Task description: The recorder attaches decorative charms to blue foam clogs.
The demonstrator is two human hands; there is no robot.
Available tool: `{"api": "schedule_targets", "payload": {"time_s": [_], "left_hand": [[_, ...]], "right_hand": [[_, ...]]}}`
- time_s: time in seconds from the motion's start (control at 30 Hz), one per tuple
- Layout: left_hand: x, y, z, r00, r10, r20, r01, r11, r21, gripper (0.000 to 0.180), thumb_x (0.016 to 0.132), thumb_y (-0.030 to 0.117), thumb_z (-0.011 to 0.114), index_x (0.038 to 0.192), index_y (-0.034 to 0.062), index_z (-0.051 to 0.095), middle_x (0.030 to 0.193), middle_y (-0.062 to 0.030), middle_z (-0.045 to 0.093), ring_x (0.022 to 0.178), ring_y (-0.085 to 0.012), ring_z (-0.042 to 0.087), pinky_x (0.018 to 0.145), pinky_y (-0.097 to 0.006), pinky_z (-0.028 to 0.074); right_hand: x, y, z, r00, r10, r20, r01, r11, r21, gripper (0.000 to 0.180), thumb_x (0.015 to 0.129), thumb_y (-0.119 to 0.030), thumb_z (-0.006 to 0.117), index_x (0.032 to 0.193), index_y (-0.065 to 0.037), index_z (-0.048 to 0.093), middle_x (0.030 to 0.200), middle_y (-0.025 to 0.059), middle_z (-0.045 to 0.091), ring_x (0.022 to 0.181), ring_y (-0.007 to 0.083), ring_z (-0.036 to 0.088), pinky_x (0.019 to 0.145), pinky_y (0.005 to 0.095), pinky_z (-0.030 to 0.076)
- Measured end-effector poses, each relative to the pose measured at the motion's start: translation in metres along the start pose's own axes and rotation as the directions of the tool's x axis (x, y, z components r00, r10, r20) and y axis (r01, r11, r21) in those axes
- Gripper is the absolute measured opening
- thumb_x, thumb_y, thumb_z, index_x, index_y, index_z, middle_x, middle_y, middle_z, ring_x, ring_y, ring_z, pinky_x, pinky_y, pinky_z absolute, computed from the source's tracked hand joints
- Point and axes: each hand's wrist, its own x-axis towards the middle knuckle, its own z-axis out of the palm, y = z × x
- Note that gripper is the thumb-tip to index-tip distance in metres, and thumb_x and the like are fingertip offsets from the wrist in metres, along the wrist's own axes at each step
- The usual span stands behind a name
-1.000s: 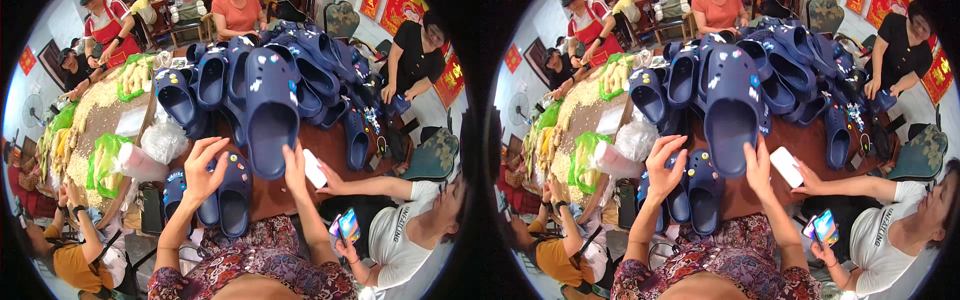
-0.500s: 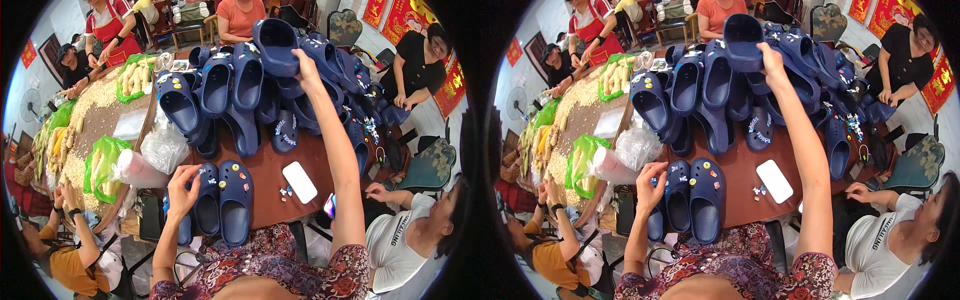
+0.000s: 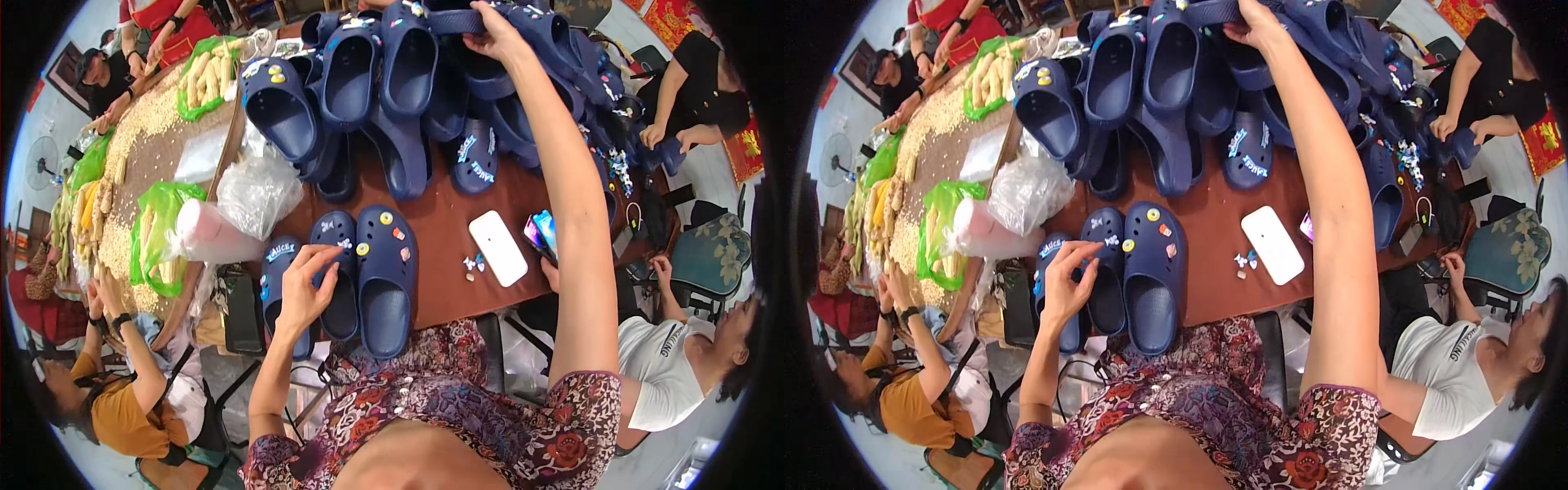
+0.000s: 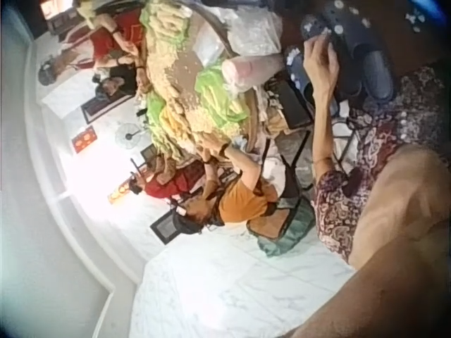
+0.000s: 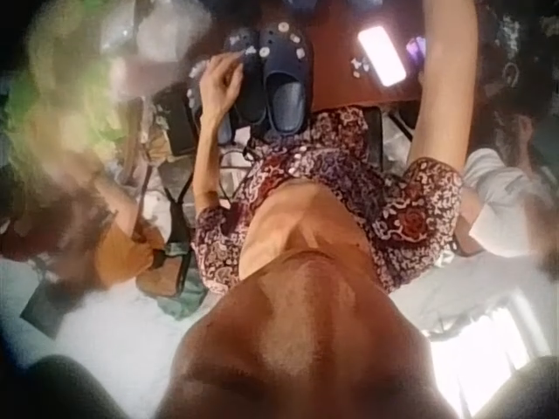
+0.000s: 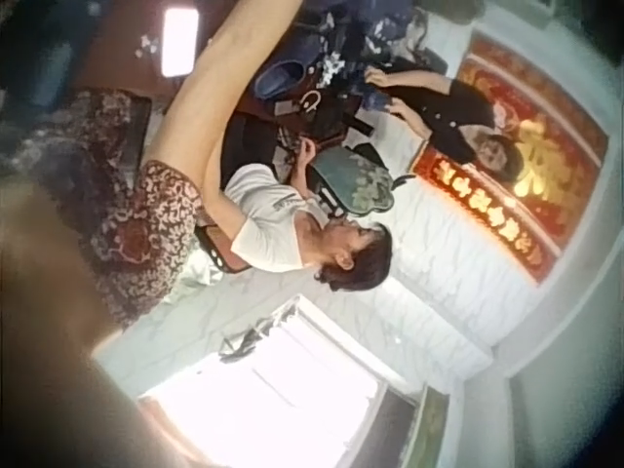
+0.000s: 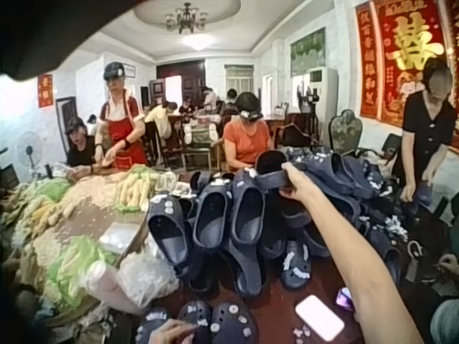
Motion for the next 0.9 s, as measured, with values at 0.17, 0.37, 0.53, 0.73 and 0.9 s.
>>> {"api": "schedule_targets", "payload": {"time_s": [0.17, 0.37, 0.53, 0.73, 0.9], "left_hand": [[-0.01, -0.002, -0.009, 0.997, -0.072, -0.003, 0.072, 0.997, 0.009, 0.024, 0.082, 0.001, 0.063, 0.105, 0.0047, 0.069, 0.099, -0.0124, 0.065, 0.089, -0.0276, 0.065, 0.077, -0.032, 0.051], [-0.026, -0.005, -0.019, 0.987, -0.16, -0.009, 0.16, 0.987, -0.008, 0.024, 0.083, 0.002, 0.063, 0.106, 0.0045, 0.068, 0.102, -0.0126, 0.064, 0.091, -0.0282, 0.065, 0.078, -0.033, 0.051], [-0.029, -0.01, -0.023, 0.993, -0.115, 0.003, 0.115, 0.993, -0.029, 0.025, 0.082, 0.001, 0.063, 0.107, 0.0044, 0.068, 0.102, -0.0132, 0.065, 0.094, -0.0288, 0.065, 0.081, -0.034, 0.051], [-0.041, -0.015, -0.046, 0.981, -0.158, -0.108, 0.166, 0.984, 0.06, 0.026, 0.081, 0.001, 0.064, 0.106, 0.0055, 0.068, 0.1, -0.0124, 0.065, 0.092, -0.0288, 0.065, 0.08, -0.034, 0.051], [-0.053, -0.026, -0.061, 0.943, -0.222, -0.246, 0.246, 0.967, 0.07, 0.024, 0.083, 0.003, 0.064, 0.106, 0.0066, 0.069, 0.1, -0.012, 0.065, 0.087, -0.0263, 0.066, 0.075, -0.032, 0.052]], "right_hand": [[-0.008, -0.011, 0.013, 0.997, 0.061, 0.04, -0.057, 0.994, -0.094, 0.038, 0.078, -0.049, 0.065, 0.096, -0.016, 0.056, 0.086, 0.0054, 0.054, 0.081, 0.0204, 0.052, 0.072, 0.0397, 0.047], [-0.016, -0.021, 0.023, 0.997, -0.002, -0.078, -0.015, 0.976, -0.216, 0.047, 0.073, -0.048, 0.068, 0.107, -0.019, 0.055, 0.097, 0.006, 0.056, 0.092, 0.0221, 0.052, 0.082, 0.0431, 0.046], [0.001, -0.026, -0.009, 0.986, -0.034, -0.164, -0.001, 0.979, -0.205, 0.062, 0.075, -0.053, 0.067, 0.114, -0.008, 0.052, 0.104, 0.0108, 0.058, 0.099, 0.0244, 0.057, 0.083, 0.0406, 0.049], [-0.099, -0.005, 0.012, 0.702, -0.668, -0.249, 0.443, 0.682, -0.582, 0.037, 0.084, -0.027, 0.06, 0.106, 0.002, 0.068, 0.12, 0.0144, 0.06, 0.102, 0.0224, 0.057, 0.087, 0.0325, 0.044], [-0.273, 0.097, 0.022, 0.697, -0.689, 0.198, 0.716, 0.686, -0.133, 0.015, 0.093, -0.013, 0.055, 0.101, -0.001, 0.061, 0.106, 0.0052, 0.061, 0.083, 0.0096, 0.054, 0.074, 0.0251, 0.045]]}}
